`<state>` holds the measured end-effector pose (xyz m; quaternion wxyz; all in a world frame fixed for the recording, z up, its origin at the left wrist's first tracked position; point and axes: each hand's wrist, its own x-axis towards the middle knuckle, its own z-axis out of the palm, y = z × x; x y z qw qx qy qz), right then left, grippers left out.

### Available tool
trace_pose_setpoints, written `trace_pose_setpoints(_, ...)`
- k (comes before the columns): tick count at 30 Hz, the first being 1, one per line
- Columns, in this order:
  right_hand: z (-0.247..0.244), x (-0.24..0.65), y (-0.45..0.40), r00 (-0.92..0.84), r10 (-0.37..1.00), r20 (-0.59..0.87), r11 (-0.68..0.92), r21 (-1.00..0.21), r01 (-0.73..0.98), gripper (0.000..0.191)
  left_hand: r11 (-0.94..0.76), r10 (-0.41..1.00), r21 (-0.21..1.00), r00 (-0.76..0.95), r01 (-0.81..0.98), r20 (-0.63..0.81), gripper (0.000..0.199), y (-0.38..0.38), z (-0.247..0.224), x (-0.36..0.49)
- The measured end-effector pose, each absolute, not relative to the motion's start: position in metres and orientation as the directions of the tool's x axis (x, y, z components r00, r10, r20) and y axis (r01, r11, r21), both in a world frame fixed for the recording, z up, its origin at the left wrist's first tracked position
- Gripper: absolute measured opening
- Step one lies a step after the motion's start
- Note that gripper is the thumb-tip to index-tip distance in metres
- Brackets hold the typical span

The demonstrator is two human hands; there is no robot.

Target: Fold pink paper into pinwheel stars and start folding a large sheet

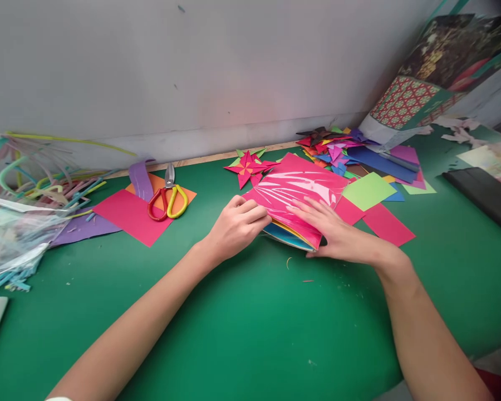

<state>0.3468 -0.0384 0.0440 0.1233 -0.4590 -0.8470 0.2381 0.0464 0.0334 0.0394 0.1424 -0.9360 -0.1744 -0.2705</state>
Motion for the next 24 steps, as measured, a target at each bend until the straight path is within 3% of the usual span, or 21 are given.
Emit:
trace_pose_setpoints(2, 0.037, 0.350, -0.032, -0.539, 0.841, 0.047, 0.493, -0.476, 0.728, 0.089, -0.898, 0.253, -0.168, 0.790, 0.406, 0.559, 0.015, 0.035, 0.042, 0.043)
trace_pose_setpoints(4, 0.032, 0.353, -0.027, -0.542, 0.838, 0.069, 0.506, -0.469, 0.723, 0.084, -0.898, 0.254, -0.168, 0.791, 0.406, 0.557, 0.016, 0.036, 0.044, 0.041)
trace_pose_setpoints(16, 0.026, 0.348, -0.025, -0.431, 0.892, 0.138, 0.444, -0.448, 0.776, 0.066, -0.904, 0.241, -0.172, 0.800, 0.390, 0.549, 0.018, 0.032, 0.047, 0.040)
trace_pose_setpoints(24, 0.022, 0.353, -0.020, -0.473, 0.867, 0.156, 0.484, -0.490, 0.726, 0.068, -0.944, 0.192, -0.145, 0.853, 0.295, 0.485, 0.014, 0.033, 0.041, 0.039)
